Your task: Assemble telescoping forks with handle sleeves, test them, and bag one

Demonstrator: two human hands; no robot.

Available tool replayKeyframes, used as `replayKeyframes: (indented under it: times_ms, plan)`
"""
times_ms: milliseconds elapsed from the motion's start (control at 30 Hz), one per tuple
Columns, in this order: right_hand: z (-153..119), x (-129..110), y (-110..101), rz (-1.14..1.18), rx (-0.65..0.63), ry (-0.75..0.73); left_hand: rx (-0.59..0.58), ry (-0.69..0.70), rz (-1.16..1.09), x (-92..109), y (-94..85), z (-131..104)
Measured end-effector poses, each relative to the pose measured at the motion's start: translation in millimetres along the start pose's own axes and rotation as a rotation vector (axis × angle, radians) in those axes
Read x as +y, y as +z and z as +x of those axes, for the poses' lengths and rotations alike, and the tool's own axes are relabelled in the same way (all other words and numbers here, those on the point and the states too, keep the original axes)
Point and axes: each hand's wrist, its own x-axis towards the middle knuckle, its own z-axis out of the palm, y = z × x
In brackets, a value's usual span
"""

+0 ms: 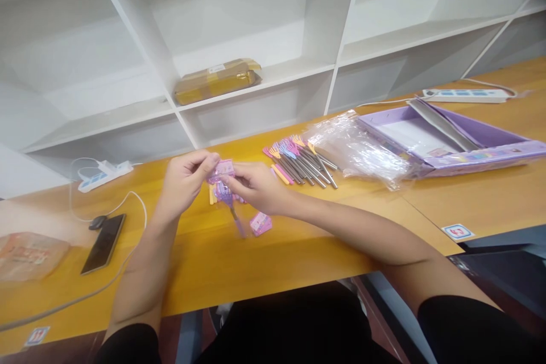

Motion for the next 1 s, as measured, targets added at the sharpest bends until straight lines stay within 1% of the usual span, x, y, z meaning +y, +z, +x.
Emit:
replayKeyframes:
  times_ms: [100, 233, 333, 400, 500, 633, 833, 933, 1000]
  plan:
    - [1, 1, 0, 0.002, -0.004, -0.013, -0.038, -0.007, 0.010, 2, -2.4, -1]
    - [2, 3, 0, 0.009, 0.013, -0.021, -0.107, -0.050, 0.026, 7, -5.6, -3]
    - [2, 4, -3, 0.001, 0.028, -0.010, -0.113, -0.075, 0.020, 8, -6.3, -3]
    - [3, 5, -5, 0.008, 0.011, -0.019, -0.107, -0.079, 0.010, 6, -5.9, -4]
    - [4, 6, -8, 0.035, -0.015, -0.028, -0.098, -0.070, 0.020, 2, -5.2, -5]
    - [6, 11, -6, 0.026, 0.031, 0.013, -0.128, -0.048, 0.070, 0, -7.5, -5]
    - [7, 17, -2, -0.032, 0.094, -0.034, -0.222, -0.054, 0.059, 7, -16.0, -4]
    - [4, 12, -2, -0.031, 0.089, -0.048, -0.252, -0.033, 0.074, 11, -19.1, -6]
    - [2, 8, -3, -0.027, 0.064, -0.055, -0.273, -0.016, 0.094, 12, -22.1, -7]
